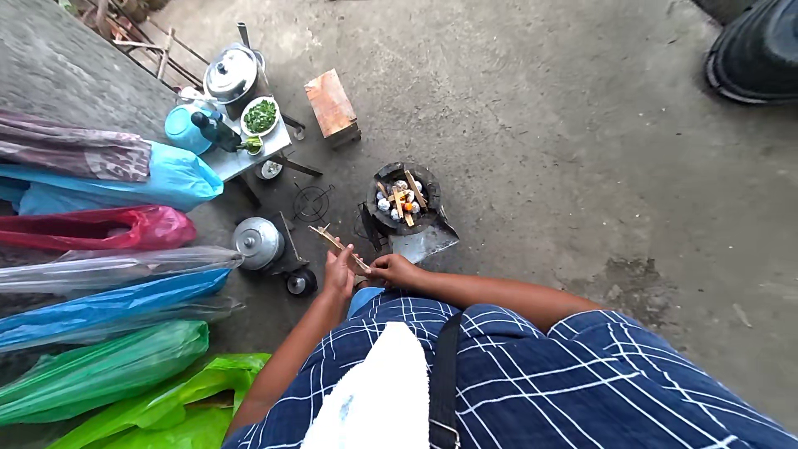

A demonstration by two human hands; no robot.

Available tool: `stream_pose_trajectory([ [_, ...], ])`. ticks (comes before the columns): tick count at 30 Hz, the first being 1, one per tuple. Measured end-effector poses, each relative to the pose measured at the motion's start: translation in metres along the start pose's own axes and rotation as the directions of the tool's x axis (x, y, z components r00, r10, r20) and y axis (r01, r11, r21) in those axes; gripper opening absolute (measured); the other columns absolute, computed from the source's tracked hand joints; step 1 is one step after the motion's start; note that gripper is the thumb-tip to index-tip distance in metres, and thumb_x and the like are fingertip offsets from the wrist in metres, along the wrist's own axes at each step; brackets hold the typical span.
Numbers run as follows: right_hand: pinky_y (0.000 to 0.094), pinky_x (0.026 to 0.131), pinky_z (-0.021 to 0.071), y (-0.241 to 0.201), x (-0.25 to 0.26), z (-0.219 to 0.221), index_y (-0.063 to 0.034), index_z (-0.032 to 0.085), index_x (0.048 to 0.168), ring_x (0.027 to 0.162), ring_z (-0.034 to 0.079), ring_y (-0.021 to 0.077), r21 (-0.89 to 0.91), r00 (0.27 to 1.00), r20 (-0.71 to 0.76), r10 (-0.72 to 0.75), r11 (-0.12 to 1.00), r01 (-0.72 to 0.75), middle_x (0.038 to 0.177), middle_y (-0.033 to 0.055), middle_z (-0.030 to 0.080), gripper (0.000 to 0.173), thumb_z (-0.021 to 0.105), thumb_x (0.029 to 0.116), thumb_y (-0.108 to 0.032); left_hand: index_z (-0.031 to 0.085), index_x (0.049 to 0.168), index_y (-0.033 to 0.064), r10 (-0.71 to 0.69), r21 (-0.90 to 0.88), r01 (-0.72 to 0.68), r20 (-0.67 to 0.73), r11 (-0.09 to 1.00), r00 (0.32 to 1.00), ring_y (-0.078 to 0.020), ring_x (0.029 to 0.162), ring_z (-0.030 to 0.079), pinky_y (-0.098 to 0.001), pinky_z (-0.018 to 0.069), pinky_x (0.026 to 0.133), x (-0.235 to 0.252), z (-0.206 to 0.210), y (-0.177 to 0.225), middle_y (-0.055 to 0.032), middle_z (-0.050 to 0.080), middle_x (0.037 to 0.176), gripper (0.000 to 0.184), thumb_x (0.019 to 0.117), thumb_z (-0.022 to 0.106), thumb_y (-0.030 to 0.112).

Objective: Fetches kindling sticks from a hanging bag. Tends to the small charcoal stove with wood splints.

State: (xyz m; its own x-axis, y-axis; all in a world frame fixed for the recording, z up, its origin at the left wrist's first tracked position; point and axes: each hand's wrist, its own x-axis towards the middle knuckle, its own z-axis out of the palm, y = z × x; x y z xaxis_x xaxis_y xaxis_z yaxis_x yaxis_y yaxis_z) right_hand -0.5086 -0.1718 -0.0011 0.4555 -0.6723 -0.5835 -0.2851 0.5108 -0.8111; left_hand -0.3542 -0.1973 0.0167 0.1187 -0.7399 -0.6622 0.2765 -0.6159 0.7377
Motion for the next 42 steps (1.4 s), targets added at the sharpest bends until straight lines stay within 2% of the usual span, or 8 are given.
stream_pose_trajectory([
  [5, 0.0332, 0.081, 0.0549, 0.005, -0.001, 0.006, 0.0047, 0.067, 0.12, 0.085, 0.063, 0.0157, 0.024, 1.0, -0.018, 0.02, 1.0, -0.019, 0.108, 0.0159, 0.067, 0.034, 0.051, 0.1107, -0.024, 0.027, 0.156, 0.011, 0.003, 0.007, -0.003, 0.059, 1.0, 0.998, -0.0172, 0.077, 0.06, -0.0338, 0.0554, 0.073, 0.001, -0.007, -0.002, -0.0109, 0.054, 0.104, 0.053, 0.1063, 0.044, 0.004],
  [8, 0.0323, 0.081, 0.0541, 0.005, -0.002, 0.008, 0.005, 0.065, 0.122, 0.085, 0.063, 0.0151, 0.023, 0.999, -0.02, 0.047, 0.999, -0.047, 0.11, 0.0162, 0.066, 0.033, 0.05, 0.1112, -0.022, 0.029, 0.156, 0.0106, -0.004, 0.004, 0.003, 0.072, 1.0, 0.997, -0.0181, 0.08, 0.06, -0.0346, 0.0554, 0.075, 0.003, -0.011, -0.005, -0.0117, 0.055, 0.108, 0.053, 0.1054, 0.045, 0.003],
  [13, 0.0328, 0.08, 0.0546, 0.009, -0.003, 0.011, 0.0045, 0.062, 0.125, 0.086, 0.063, 0.0161, 0.075, 0.998, -0.054, 0.04, 0.997, -0.036, 0.109, 0.0161, 0.065, 0.029, 0.052, 0.11, -0.017, 0.033, 0.147, 0.0067, -0.021, 0.021, 0.019, 0.119, 1.0, 0.993, -0.0191, 0.084, 0.065, -0.0349, 0.0573, 0.076, 0.001, -0.015, -0.011, -0.0128, 0.059, 0.109, 0.043, 0.1062, 0.045, 0.004],
  [17, 0.0335, 0.079, 0.0553, 0.009, -0.002, 0.013, 0.0045, 0.062, 0.125, 0.086, 0.064, 0.0166, 0.112, 0.995, -0.091, 0.046, 0.993, -0.035, 0.111, 0.0165, 0.065, 0.028, 0.052, 0.1097, -0.017, 0.037, 0.142, 0.0046, -0.031, 0.023, 0.028, 0.137, 0.999, 0.99, -0.02, 0.091, 0.067, -0.0345, 0.0575, 0.079, 0.0, -0.016, -0.016, -0.0148, 0.062, 0.115, 0.036, 0.1072, 0.045, 0.005],
  [21, 0.0338, 0.078, 0.0554, 0.01, 0.0, 0.015, 0.0044, 0.059, 0.126, 0.086, 0.065, 0.0171, 0.132, 0.992, -0.109, 0.065, 0.99, -0.05, 0.112, 0.0166, 0.065, 0.028, 0.053, 0.1095, -0.017, 0.039, 0.144, 0.004, -0.01, -0.006, 0.01, 0.087, 1.0, 0.996, -0.0229, 0.097, 0.068, -0.0364, 0.0571, 0.082, 0.001, -0.018, -0.02, -0.0177, 0.063, 0.121, 0.038, 0.1064, 0.047, 0.003],
  [25, 0.0354, 0.079, 0.0557, 0.012, 0.001, 0.016, 0.0051, 0.059, 0.125, 0.086, 0.065, 0.0181, 0.128, 0.991, -0.115, 0.064, 0.991, -0.049, 0.111, 0.0172, 0.066, 0.028, 0.053, 0.1092, -0.017, 0.039, 0.145, 0.0017, 0.003, 0.017, -0.003, 0.035, 1.0, 0.999, -0.0236, 0.105, 0.063, -0.0384, 0.0554, 0.088, 0.001, -0.02, -0.023, -0.0187, 0.057, 0.128, 0.042, 0.1042, 0.05, 0.001],
  [32, 0.0328, 0.075, 0.0555, 0.014, 0.004, 0.016, 0.0046, 0.06, 0.123, 0.08, 0.064, 0.0155, 0.165, 0.988, -0.141, 0.068, 0.985, -0.044, 0.106, 0.0151, 0.066, 0.026, 0.054, 0.109, -0.017, 0.044, 0.14, 0.0008, 0.002, 0.008, -0.002, -0.015, 1.0, 1.0, -0.0224, 0.097, 0.063, -0.0375, 0.0562, 0.083, 0.001, -0.019, -0.024, -0.0171, 0.059, 0.119, 0.04, 0.1016, 0.053, -0.002],
  [42, 0.032, 0.075, 0.0547, 0.01, 0.003, 0.013, 0.0051, 0.06, 0.123, 0.081, 0.062, 0.015, 0.181, 0.992, -0.108, 0.068, 0.982, -0.047, 0.106, 0.0153, 0.065, 0.026, 0.055, 0.1086, -0.016, 0.037, 0.146, 0.0006, 0.021, 0.011, -0.021, -0.049, 1.0, 0.999, -0.0243, 0.107, 0.063, -0.039, 0.0555, 0.09, 0.0, -0.013, -0.022, -0.0203, 0.057, 0.129, 0.048, 0.1015, 0.055, -0.001],
])
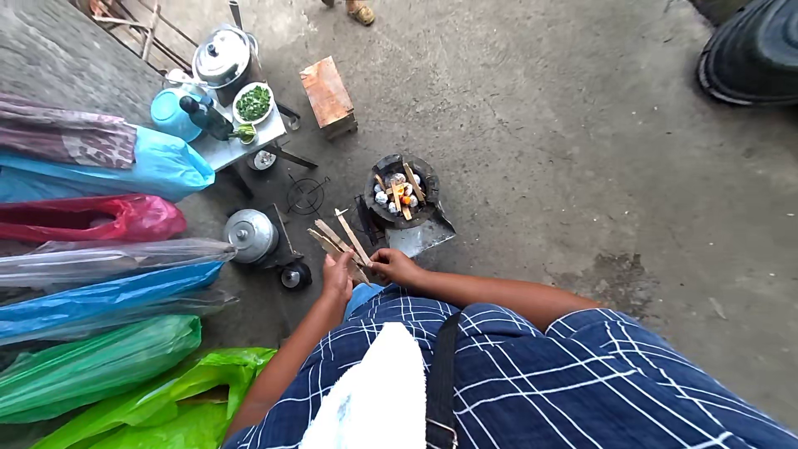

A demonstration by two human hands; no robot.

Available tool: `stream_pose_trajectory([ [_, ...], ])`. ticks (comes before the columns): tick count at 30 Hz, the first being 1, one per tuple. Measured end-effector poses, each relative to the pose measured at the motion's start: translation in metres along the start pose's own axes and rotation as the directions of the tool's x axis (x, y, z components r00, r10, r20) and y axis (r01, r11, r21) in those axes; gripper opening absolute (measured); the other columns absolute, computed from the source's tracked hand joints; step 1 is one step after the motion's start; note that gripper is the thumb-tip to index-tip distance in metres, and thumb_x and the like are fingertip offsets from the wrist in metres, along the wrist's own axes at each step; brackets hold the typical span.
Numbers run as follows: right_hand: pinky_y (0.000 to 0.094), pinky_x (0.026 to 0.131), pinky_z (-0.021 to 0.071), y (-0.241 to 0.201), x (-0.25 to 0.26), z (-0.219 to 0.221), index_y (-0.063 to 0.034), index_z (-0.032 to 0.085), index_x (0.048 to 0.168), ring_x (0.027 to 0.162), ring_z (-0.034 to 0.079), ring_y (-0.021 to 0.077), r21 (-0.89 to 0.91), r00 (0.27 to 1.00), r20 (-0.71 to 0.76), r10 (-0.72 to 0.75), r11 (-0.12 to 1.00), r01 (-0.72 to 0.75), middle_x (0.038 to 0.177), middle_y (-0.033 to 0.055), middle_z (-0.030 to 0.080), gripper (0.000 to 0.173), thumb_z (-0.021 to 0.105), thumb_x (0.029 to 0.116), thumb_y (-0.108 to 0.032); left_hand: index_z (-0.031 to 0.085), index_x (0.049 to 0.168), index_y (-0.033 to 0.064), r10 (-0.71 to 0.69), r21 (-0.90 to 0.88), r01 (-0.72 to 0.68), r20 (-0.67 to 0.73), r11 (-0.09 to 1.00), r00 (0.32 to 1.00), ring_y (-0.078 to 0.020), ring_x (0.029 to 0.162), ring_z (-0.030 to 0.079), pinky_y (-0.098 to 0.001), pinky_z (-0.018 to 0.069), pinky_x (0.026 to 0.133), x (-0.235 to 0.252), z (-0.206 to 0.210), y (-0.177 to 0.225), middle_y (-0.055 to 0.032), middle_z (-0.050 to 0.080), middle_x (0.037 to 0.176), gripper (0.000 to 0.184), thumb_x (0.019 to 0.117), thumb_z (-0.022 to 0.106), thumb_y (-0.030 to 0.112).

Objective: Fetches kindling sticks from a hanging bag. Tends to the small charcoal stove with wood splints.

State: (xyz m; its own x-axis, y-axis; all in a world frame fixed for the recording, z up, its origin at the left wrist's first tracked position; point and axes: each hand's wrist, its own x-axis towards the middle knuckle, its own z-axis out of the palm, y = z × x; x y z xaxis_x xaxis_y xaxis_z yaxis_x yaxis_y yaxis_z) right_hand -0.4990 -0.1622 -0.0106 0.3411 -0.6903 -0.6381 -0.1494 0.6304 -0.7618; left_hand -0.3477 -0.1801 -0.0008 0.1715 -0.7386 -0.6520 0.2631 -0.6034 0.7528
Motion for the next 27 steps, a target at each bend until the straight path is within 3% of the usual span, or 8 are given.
stream_pose_trajectory([
  [9, 0.0325, 0.074, 0.0548, 0.0006, 0.0012, -0.0022, 0.0043, 0.058, 0.125, 0.079, 0.062, 0.0154, 0.007, 1.0, 0.004, -0.011, 1.0, 0.011, 0.103, 0.0144, 0.064, 0.026, 0.058, 0.107, -0.014, 0.036, 0.146, -0.0002, 0.001, 0.017, 0.0, -0.026, 1.0, 1.0, -0.0251, 0.108, 0.063, -0.0398, 0.0557, 0.091, 0.0013, -0.0004, -0.0024, -0.0216, 0.056, 0.13, 0.05, 0.101, 0.058, 0.001],
  [15, 0.0351, 0.076, 0.0556, 0.0026, 0.003, -0.0039, 0.0035, 0.055, 0.13, 0.083, 0.064, 0.0177, 0.001, 1.0, 0.011, -0.008, 1.0, 0.008, 0.108, 0.0159, 0.064, 0.029, 0.058, 0.1066, -0.014, 0.035, 0.149, -0.0008, -0.011, 0.037, 0.012, -0.005, 0.999, 1.0, -0.0263, 0.116, 0.06, -0.0404, 0.0529, 0.097, -0.0002, 0.0008, -0.0053, -0.0225, 0.052, 0.137, 0.052, 0.1016, 0.057, 0.001],
  [21, 0.0323, 0.075, 0.0538, -0.0038, -0.0017, -0.0048, 0.0036, 0.056, 0.129, 0.081, 0.062, 0.0159, -0.02, 1.0, 0.008, 0.014, 1.0, -0.014, 0.107, 0.0154, 0.064, 0.028, 0.058, 0.1066, -0.013, 0.034, 0.148, 0.0026, -0.08, -0.009, 0.08, 0.014, 0.997, 0.997, -0.0242, 0.102, 0.065, -0.0394, 0.0567, 0.087, -0.0025, 0.0045, -0.006, -0.0205, 0.057, 0.125, 0.048, 0.1045, 0.052, 0.004],
  [27, 0.0318, 0.073, 0.0539, 0.0044, 0.0019, -0.0056, 0.0031, 0.058, 0.127, 0.079, 0.061, 0.0152, -0.013, 1.0, 0.011, -0.027, 1.0, 0.027, 0.103, 0.0137, 0.064, 0.03, 0.065, 0.1023, -0.012, 0.035, 0.148, 0.0016, -0.08, 0.018, 0.08, 0.011, 0.997, 0.997, -0.0248, 0.107, 0.063, -0.0392, 0.0552, 0.09, 0.0002, 0.0022, -0.0089, -0.0209, 0.056, 0.13, 0.05, 0.1025, 0.055, 0.001],
])
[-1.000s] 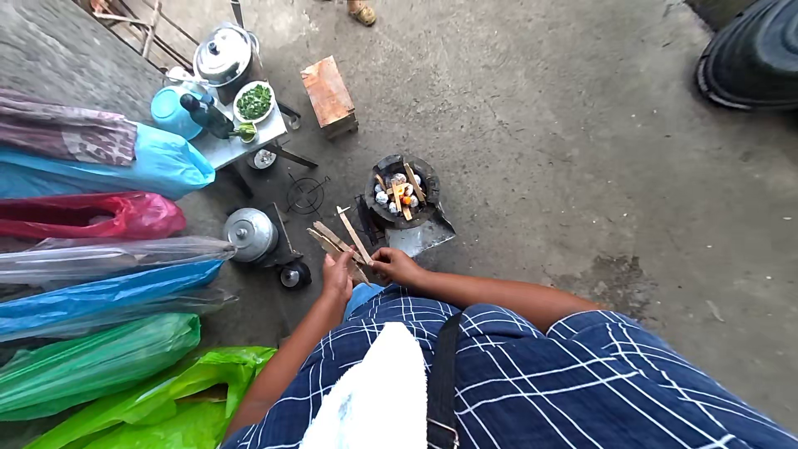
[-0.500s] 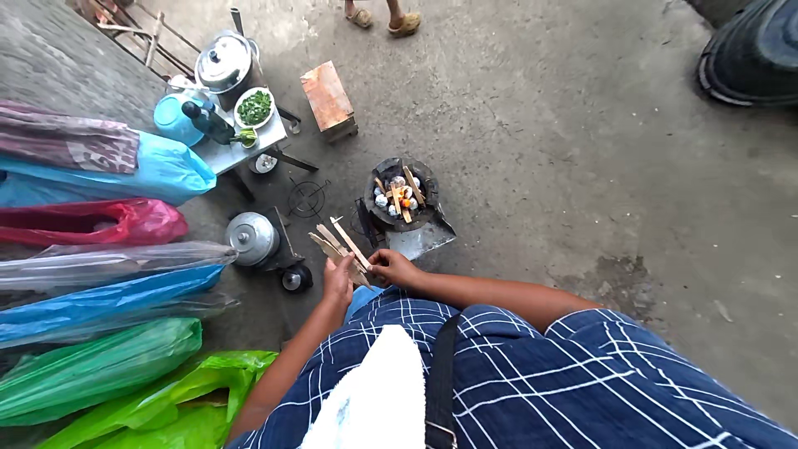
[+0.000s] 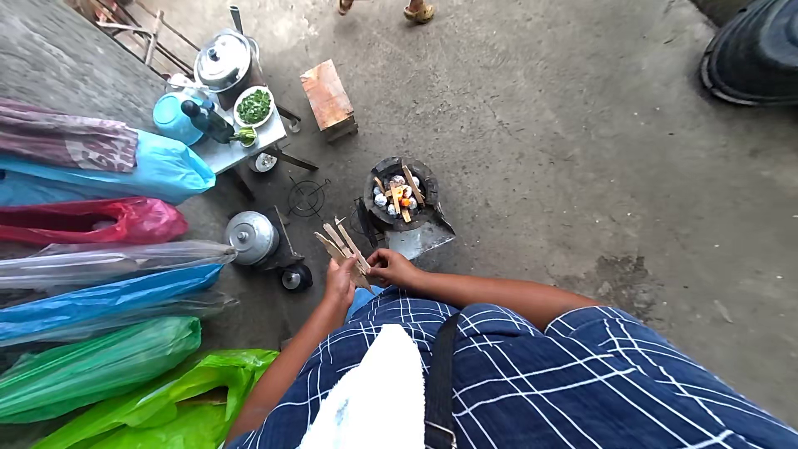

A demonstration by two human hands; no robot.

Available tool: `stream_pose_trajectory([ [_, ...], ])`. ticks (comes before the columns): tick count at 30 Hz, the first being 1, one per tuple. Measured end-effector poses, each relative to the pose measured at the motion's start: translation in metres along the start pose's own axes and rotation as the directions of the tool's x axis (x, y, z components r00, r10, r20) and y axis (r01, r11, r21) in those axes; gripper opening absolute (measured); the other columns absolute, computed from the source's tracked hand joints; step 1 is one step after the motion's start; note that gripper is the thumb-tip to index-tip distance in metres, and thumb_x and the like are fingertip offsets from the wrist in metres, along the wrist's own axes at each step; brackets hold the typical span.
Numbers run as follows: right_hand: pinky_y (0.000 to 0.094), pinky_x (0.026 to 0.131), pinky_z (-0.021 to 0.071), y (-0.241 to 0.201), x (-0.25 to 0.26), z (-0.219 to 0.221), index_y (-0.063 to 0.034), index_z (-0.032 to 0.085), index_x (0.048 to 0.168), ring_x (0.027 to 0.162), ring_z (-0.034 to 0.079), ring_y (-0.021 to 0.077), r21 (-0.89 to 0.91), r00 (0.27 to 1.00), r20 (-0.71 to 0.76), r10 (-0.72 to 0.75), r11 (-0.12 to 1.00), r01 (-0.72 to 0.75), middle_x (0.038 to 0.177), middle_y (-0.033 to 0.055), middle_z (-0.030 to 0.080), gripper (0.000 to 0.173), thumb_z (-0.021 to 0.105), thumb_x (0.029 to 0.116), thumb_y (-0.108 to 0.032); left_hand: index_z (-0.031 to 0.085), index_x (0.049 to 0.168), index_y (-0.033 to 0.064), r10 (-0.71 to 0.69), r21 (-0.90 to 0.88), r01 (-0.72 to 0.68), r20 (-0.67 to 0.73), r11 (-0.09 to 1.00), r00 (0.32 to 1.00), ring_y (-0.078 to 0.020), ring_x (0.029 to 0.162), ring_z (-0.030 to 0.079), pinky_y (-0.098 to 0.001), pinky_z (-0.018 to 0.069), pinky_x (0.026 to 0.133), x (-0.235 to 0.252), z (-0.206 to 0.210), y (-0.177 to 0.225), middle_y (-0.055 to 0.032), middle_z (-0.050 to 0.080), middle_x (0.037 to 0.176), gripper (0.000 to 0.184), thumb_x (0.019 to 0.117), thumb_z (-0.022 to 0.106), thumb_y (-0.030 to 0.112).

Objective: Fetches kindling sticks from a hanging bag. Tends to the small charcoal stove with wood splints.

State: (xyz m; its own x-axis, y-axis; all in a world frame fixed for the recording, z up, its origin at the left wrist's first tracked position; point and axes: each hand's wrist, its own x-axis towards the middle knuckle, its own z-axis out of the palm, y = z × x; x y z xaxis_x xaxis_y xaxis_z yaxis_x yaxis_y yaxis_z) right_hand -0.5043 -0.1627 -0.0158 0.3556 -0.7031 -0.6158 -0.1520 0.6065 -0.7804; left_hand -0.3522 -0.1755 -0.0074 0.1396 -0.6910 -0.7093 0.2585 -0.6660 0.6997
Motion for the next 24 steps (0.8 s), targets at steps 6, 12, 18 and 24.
stream_pose_trajectory([
  [6, 0.0295, 0.069, 0.0525, 0.002, -0.001, 0.001, 0.0018, 0.059, 0.126, 0.076, 0.059, 0.0127, -0.007, 1.0, 0.008, -0.02, 1.0, 0.02, 0.1, 0.0115, 0.064, 0.03, 0.067, 0.1022, -0.016, 0.036, 0.146, 0.001, 0.012, 0.012, -0.011, -0.02, 1.0, 1.0, -0.0237, 0.101, 0.065, -0.0377, 0.0565, 0.086, 0.0, -0.002, 0.003, -0.0204, 0.058, 0.124, 0.05, 0.1013, 0.058, 0.001],
  [12, 0.029, 0.069, 0.0508, 0.002, -0.002, 0.002, 0.0029, 0.061, 0.123, 0.075, 0.057, 0.0123, -0.047, 0.999, 0.045, -0.02, 0.999, 0.022, 0.1, 0.012, 0.063, 0.026, 0.063, 0.1043, -0.015, 0.032, 0.144, -0.0008, 0.001, -0.029, -0.003, -0.052, 1.0, 0.999, -0.0222, 0.083, 0.068, -0.0352, 0.0596, 0.075, -0.003, -0.005, 0.006, -0.0189, 0.059, 0.107, 0.046, 0.1028, 0.05, -0.002],
  [18, 0.0311, 0.072, 0.0521, 0.002, -0.002, 0.004, 0.0032, 0.06, 0.124, 0.079, 0.059, 0.0142, -0.082, 0.997, 0.067, -0.033, 0.996, 0.038, 0.103, 0.0131, 0.064, 0.026, 0.061, 0.1054, -0.015, 0.043, 0.131, 0.0011, 0.011, -0.065, -0.011, -0.013, 0.998, 1.0, -0.0148, 0.069, 0.061, -0.0277, 0.0562, 0.064, -0.005, -0.013, 0.007, -0.0096, 0.056, 0.093, 0.029, 0.1025, 0.047, -0.003],
  [24, 0.0292, 0.071, 0.0519, 0.003, -0.001, 0.01, 0.0028, 0.06, 0.124, 0.076, 0.058, 0.0123, -0.097, 0.993, 0.119, -0.005, 0.995, 0.016, 0.1, 0.012, 0.063, 0.026, 0.059, 0.1067, -0.016, 0.046, 0.126, 0.0026, 0.033, -0.081, -0.034, -0.009, 0.996, 0.999, -0.0123, 0.065, 0.057, -0.0259, 0.0532, 0.061, -0.007, -0.023, 0.0, -0.0065, 0.056, 0.088, 0.023, 0.1035, 0.048, 0.0],
])
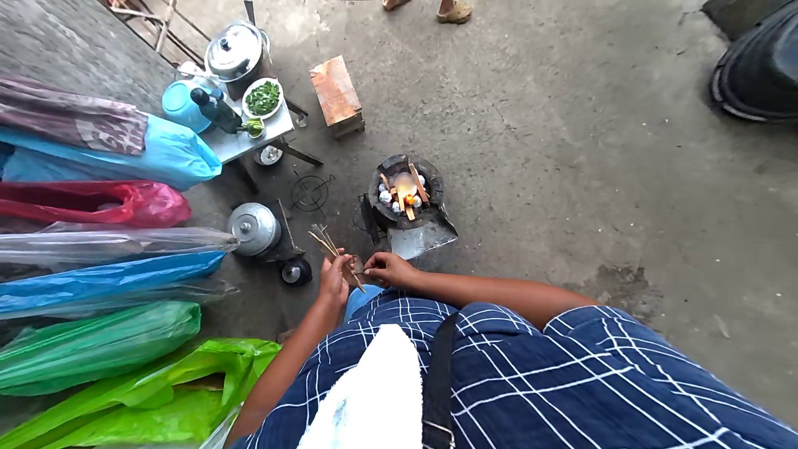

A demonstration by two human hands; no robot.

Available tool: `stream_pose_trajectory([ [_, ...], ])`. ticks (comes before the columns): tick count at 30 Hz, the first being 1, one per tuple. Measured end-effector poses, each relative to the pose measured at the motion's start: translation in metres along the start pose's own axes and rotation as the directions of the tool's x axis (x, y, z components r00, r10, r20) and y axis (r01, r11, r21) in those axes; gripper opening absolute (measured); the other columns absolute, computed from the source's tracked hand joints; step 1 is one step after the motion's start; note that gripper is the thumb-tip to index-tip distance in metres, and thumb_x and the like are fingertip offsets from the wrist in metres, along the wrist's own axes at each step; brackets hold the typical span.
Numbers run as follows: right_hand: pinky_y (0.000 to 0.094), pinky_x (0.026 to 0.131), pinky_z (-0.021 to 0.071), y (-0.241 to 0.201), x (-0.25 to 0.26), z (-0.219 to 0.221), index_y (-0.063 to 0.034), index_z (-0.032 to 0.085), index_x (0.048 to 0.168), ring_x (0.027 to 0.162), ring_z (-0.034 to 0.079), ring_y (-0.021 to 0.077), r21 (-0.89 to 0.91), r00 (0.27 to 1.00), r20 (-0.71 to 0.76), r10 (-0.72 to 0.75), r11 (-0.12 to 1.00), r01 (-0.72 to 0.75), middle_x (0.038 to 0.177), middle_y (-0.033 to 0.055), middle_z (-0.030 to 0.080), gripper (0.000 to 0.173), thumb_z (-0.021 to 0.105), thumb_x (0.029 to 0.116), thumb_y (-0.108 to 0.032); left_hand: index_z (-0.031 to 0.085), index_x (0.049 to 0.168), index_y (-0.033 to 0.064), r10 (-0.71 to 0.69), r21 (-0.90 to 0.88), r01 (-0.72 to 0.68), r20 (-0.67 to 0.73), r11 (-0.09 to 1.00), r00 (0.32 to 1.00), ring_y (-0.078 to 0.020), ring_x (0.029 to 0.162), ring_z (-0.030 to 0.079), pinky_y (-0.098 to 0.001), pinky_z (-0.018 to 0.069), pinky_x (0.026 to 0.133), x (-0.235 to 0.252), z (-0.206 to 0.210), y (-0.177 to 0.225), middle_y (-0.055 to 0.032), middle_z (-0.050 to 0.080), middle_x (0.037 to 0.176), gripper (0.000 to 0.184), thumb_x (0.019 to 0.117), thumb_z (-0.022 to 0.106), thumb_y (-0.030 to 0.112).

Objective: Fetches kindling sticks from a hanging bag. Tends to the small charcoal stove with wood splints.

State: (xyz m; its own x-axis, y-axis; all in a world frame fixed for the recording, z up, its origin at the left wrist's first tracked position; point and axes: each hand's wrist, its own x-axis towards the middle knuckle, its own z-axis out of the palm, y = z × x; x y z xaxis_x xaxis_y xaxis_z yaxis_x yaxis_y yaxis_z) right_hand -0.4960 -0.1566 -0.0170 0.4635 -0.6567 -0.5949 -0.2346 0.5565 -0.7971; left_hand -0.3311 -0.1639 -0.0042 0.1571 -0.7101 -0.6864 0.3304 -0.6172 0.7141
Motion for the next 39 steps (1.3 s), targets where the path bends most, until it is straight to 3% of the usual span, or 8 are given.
stream_pose_trajectory([
  [10, 0.0311, 0.081, 0.0547, 0.003, 0.0, 0.015, 0.0069, 0.066, 0.114, 0.082, 0.065, 0.013, -0.244, 0.975, 0.21, -0.074, 0.962, 0.125, 0.099, 0.0136, 0.069, 0.024, 0.063, 0.1039, -0.014, 0.041, 0.129, 0.0019, -0.038, -0.104, 0.025, -0.125, 0.994, 0.991, -0.0146, 0.068, 0.065, -0.0282, 0.0575, 0.065, -0.005, -0.025, -0.015, -0.0094, 0.062, 0.086, 0.022, 0.1087, 0.046, 0.009],
  [21, 0.035, 0.088, 0.0528, 0.001, -0.007, 0.033, 0.0081, 0.066, 0.114, 0.09, 0.064, 0.0174, -0.275, 0.967, 0.237, -0.091, 0.948, 0.157, 0.106, 0.0178, 0.069, 0.031, 0.058, 0.1073, -0.021, 0.047, 0.118, 0.0038, -0.051, -0.102, 0.037, -0.146, 0.994, 0.988, -0.0115, 0.055, 0.054, -0.0253, 0.0531, 0.055, -0.023, -0.045, -0.03, -0.0029, 0.051, 0.074, 0.012, 0.1083, 0.046, 0.01],
  [25, 0.0346, 0.088, 0.0525, -0.001, -0.006, 0.05, 0.0085, 0.066, 0.113, 0.089, 0.064, 0.0167, -0.316, 0.956, 0.28, -0.083, 0.933, 0.173, 0.105, 0.0175, 0.068, 0.031, 0.059, 0.1069, -0.021, 0.05, 0.113, 0.0043, -0.006, -0.096, -0.006, -0.133, 0.995, 0.991, -0.0085, 0.051, 0.051, -0.0219, 0.0512, 0.051, -0.032, -0.059, -0.032, -0.0001, 0.049, 0.068, 0.009, 0.1077, 0.05, 0.012],
  [30, 0.0354, 0.08, 0.049, -0.036, -0.025, 0.079, 0.0083, 0.067, 0.108, 0.08, 0.057, 0.0157, -0.428, 0.877, 0.457, -0.149, 0.827, 0.364, 0.092, 0.0145, 0.065, 0.029, 0.062, 0.1052, -0.021, 0.05, 0.114, 0.0027, 0.057, -0.075, -0.067, -0.135, 0.995, 0.989, -0.0069, 0.051, 0.051, -0.0211, 0.0504, 0.051, -0.054, -0.101, -0.045, 0.0009, 0.049, 0.067, 0.01, 0.1074, 0.049, 0.01],
  [32, 0.0282, 0.072, 0.0468, -0.054, -0.044, 0.093, 0.0068, 0.066, 0.1, 0.073, 0.053, 0.0085, -0.322, 0.79, 0.561, -0.248, 0.814, 0.484, 0.083, 0.0075, 0.061, 0.024, 0.069, 0.1001, -0.017, 0.051, 0.117, -0.0003, 0.097, 0.001, -0.097, -0.087, 0.995, 0.992, -0.0067, 0.054, 0.054, -0.0219, 0.0518, 0.054, -0.073, -0.128, -0.058, 0.0007, 0.053, 0.069, 0.014, 0.1074, 0.049, 0.01],
  [34, 0.0242, 0.075, 0.0505, -0.068, -0.063, 0.107, 0.0087, 0.066, 0.095, 0.08, 0.06, 0.0053, -0.051, 0.576, 0.706, -0.412, 0.782, 0.622, 0.087, 0.0065, 0.065, 0.027, 0.074, 0.0928, -0.017, 0.053, 0.12, -0.0032, 0.13, 0.086, -0.125, -0.051, 0.988, 0.99, -0.0068, 0.057, 0.057, -0.0234, 0.0537, 0.058, -0.098, -0.156, -0.076, -0.0003, 0.058, 0.073, 0.019, 0.1061, 0.05, 0.008],
  [37, 0.0245, 0.075, 0.0495, -0.093, -0.103, 0.138, 0.0072, 0.063, 0.087, 0.083, 0.062, 0.0053, 0.316, 0.196, 0.748, -0.634, 0.6, 0.735, 0.085, 0.0058, 0.067, 0.055, 0.066, 0.0901, -0.048, 0.052, 0.128, -0.0054, 0.117, 0.157, -0.105, -0.069, 0.982, 0.991, -0.0091, 0.062, 0.059, -0.0262, 0.0545, 0.061, -0.125, -0.197, -0.112, -0.0048, 0.061, 0.08, 0.028, 0.1055, 0.054, 0.011],
  [39, 0.0241, 0.071, 0.0497, -0.109, -0.137, 0.156, 0.0066, 0.063, 0.084, 0.078, 0.062, 0.0055, 0.445, 0.078, 0.702, -0.708, 0.521, 0.728, 0.08, 0.0054, 0.066, 0.064, 0.06, 0.0929, -0.057, 0.051, 0.13, -0.0053, 0.112, 0.178, -0.097, -0.072, 0.979, 0.991, -0.0105, 0.064, 0.061, -0.0282, 0.0566, 0.062, -0.135, -0.222, -0.139, -0.0068, 0.063, 0.084, 0.032, 0.1052, 0.057, 0.014],
])
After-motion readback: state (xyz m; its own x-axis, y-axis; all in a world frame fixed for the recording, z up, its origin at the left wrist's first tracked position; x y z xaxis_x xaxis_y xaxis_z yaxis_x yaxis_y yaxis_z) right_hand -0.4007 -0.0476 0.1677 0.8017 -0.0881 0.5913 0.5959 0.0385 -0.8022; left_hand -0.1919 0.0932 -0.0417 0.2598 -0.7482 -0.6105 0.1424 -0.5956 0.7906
